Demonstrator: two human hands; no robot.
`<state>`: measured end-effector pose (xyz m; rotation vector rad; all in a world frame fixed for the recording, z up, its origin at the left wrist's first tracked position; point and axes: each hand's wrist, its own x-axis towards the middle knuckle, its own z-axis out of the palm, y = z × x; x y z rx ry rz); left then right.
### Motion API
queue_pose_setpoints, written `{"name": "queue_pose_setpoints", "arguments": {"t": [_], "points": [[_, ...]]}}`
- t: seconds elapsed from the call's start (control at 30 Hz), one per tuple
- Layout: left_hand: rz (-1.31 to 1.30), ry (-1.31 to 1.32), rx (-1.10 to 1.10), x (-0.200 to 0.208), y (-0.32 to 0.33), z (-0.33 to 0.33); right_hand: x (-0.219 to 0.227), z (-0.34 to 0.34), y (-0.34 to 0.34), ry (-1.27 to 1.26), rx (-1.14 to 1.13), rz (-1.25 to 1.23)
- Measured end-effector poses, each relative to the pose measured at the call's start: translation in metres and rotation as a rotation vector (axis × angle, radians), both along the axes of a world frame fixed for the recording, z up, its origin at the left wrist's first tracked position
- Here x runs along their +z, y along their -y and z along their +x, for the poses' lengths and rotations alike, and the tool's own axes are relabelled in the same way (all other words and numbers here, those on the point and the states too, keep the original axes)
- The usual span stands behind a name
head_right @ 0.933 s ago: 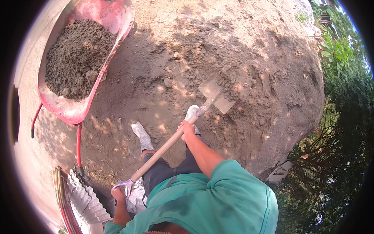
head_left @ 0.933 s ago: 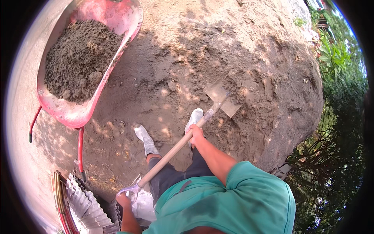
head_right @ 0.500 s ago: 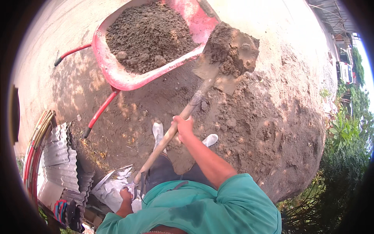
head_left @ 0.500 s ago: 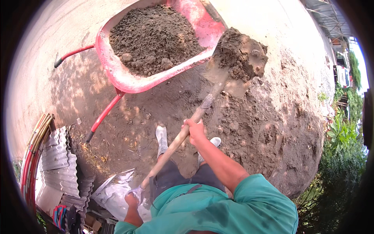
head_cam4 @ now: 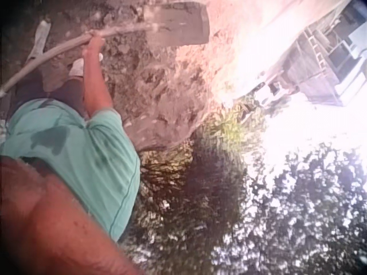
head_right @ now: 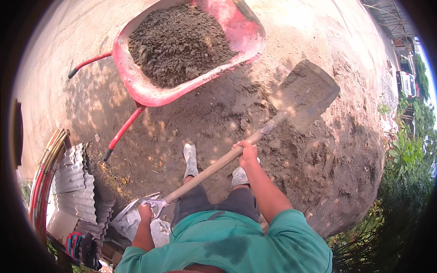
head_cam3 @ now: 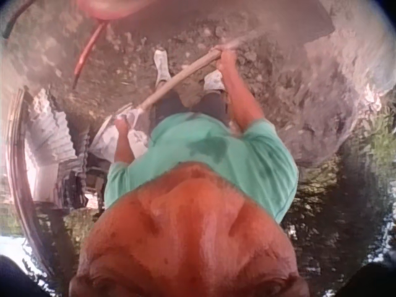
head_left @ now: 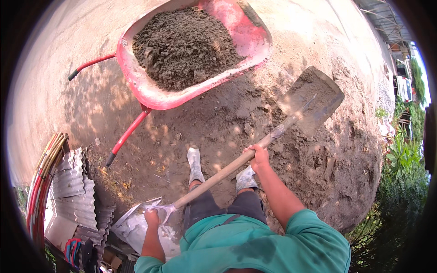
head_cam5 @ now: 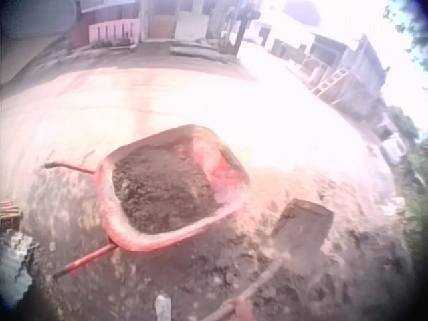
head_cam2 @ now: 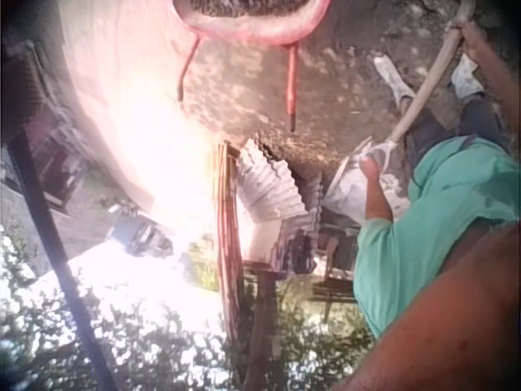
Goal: The person pushes an empty red wheelbarrow along a dirt road and stops beside a pile of soil. Using a shovel, they repeatedly scoop soil from the pile and load it into the wheelbarrow until it is full.
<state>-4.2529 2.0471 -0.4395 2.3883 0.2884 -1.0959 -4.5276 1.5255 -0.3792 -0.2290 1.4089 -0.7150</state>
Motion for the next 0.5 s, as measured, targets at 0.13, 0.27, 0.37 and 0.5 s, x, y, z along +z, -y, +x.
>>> {"name": "queue_pose_setpoints", "arguments": {"t": [0.13,0.27,0.37,0.5], "points": [[-0.150,0.261,-0.182,0.055,0.111,0.026,-0.034,-0.063,0.007,0.019,-0.353,0.146],[-0.178,0.305,-0.141,0.111,0.142,0.063,-0.084,-0.068,-0.027,0.186,-0.465,0.231],[0.336,1.033,-1.526,0.180,0.105,0.140,-0.107,-0.022,-0.072,0.418,-0.468,0.422],[1.119,0.927,-1.672,0.314,0.154,0.112,-0.112,0.039,-0.103,0.669,-0.437,0.596]]}}
